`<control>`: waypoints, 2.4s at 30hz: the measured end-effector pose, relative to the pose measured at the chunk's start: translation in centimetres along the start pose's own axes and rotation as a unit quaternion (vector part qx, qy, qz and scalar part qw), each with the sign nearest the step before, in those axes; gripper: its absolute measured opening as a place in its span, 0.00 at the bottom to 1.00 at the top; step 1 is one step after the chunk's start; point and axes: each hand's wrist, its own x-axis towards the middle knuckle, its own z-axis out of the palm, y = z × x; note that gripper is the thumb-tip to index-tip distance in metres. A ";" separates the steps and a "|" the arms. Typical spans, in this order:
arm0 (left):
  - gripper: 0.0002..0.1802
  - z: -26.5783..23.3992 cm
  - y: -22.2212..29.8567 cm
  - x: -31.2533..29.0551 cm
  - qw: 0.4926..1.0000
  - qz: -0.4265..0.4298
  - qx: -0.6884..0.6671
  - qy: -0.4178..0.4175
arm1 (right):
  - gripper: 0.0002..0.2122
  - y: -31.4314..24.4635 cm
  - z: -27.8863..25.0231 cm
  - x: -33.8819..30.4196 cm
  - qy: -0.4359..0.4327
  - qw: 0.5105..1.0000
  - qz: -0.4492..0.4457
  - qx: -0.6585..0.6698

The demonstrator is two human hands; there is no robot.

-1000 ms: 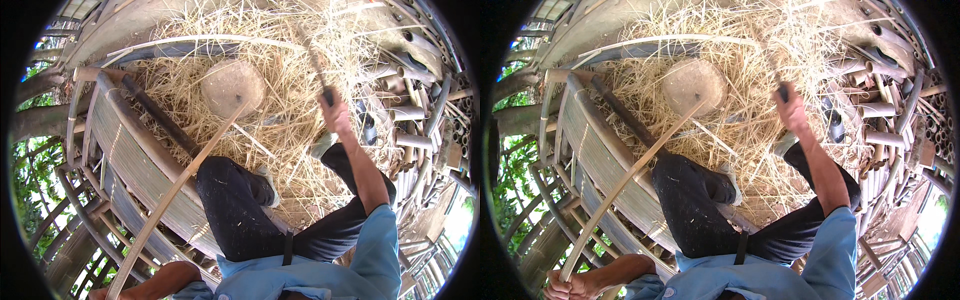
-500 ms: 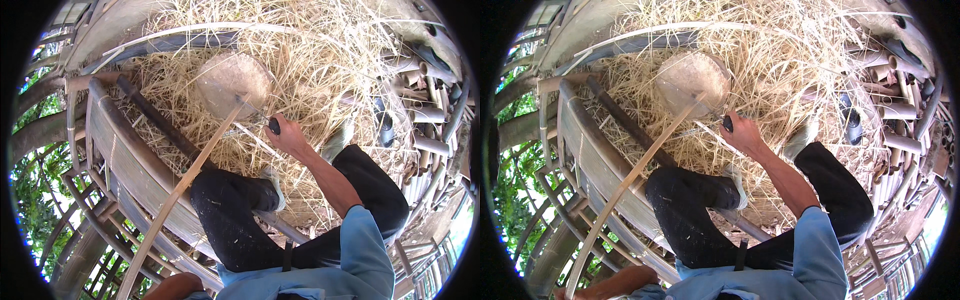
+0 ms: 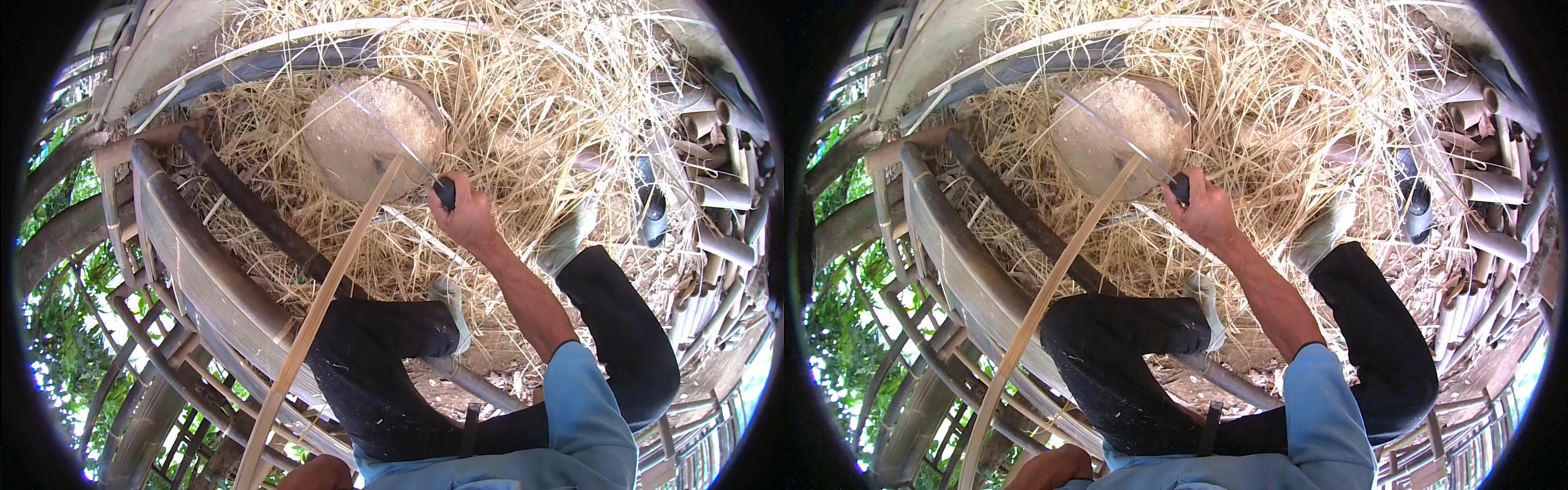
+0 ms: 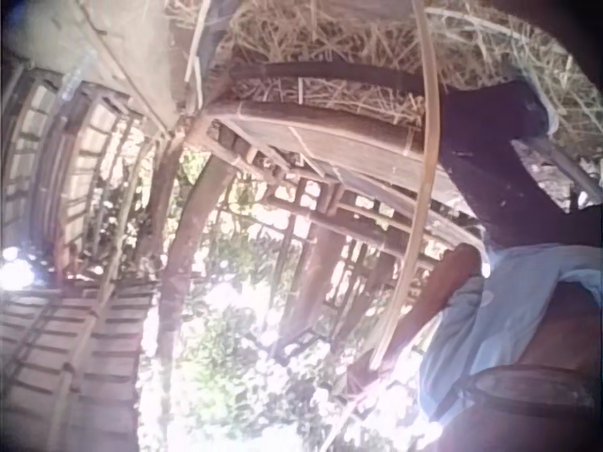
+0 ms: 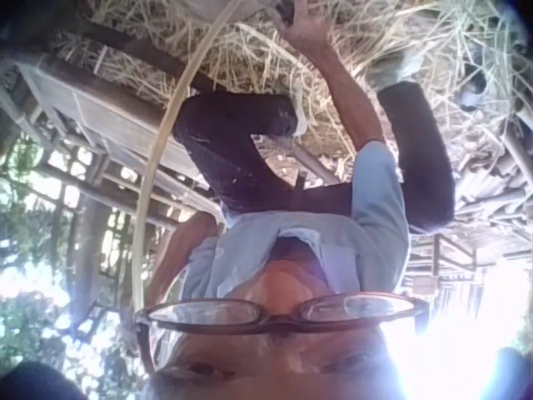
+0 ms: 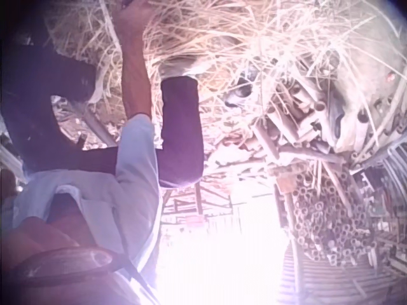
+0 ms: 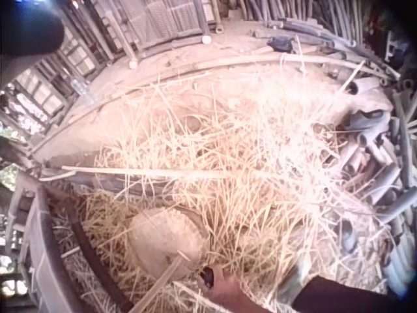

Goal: The person shaves a thin strip of bamboo using a machete and trims the end of a bamboo stick against a wooden block. They handle a finished bamboo panel and various bamboo pieces.

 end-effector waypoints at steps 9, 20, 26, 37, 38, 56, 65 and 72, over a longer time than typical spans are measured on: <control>0.23 -0.1 -0.6 -0.2 1.000 -0.003 0.021 0.002 | 0.16 0.4 1.2 -0.3 -0.054 0.998 0.029 -0.014; 0.21 -0.7 -0.3 -0.1 0.999 0.000 0.035 0.004 | 0.18 0.3 1.6 0.4 -0.103 0.991 0.068 -0.060; 0.21 -1.2 0.3 0.1 0.998 0.002 0.061 0.013 | 0.16 -3.3 -0.2 -1.0 0.029 0.994 -0.076 0.067; 0.20 -2.6 7.3 0.4 0.992 0.040 0.103 0.057 | 0.20 -6.3 -2.5 0.2 -0.108 0.991 0.072 -0.017; 0.20 -3.9 9.3 0.6 0.984 0.060 0.139 0.090 | 0.21 -8.6 -3.3 0.1 -0.066 0.997 0.008 -0.037; 0.23 -16.3 7.4 0.4 0.825 -0.027 0.453 0.335 | 0.25 -30.8 -10.7 -6.3 -0.115 0.984 -0.020 0.137; 0.29 -18.0 15.1 -1.3 0.545 0.162 0.777 -0.269 | 0.20 -28.2 -17.7 -7.2 -0.132 0.986 -0.074 0.076; 0.22 -18.2 13.3 -4.7 0.599 -0.106 0.634 -0.478 | 0.16 -27.1 -21.8 -4.9 -0.142 0.985 -0.093 -0.005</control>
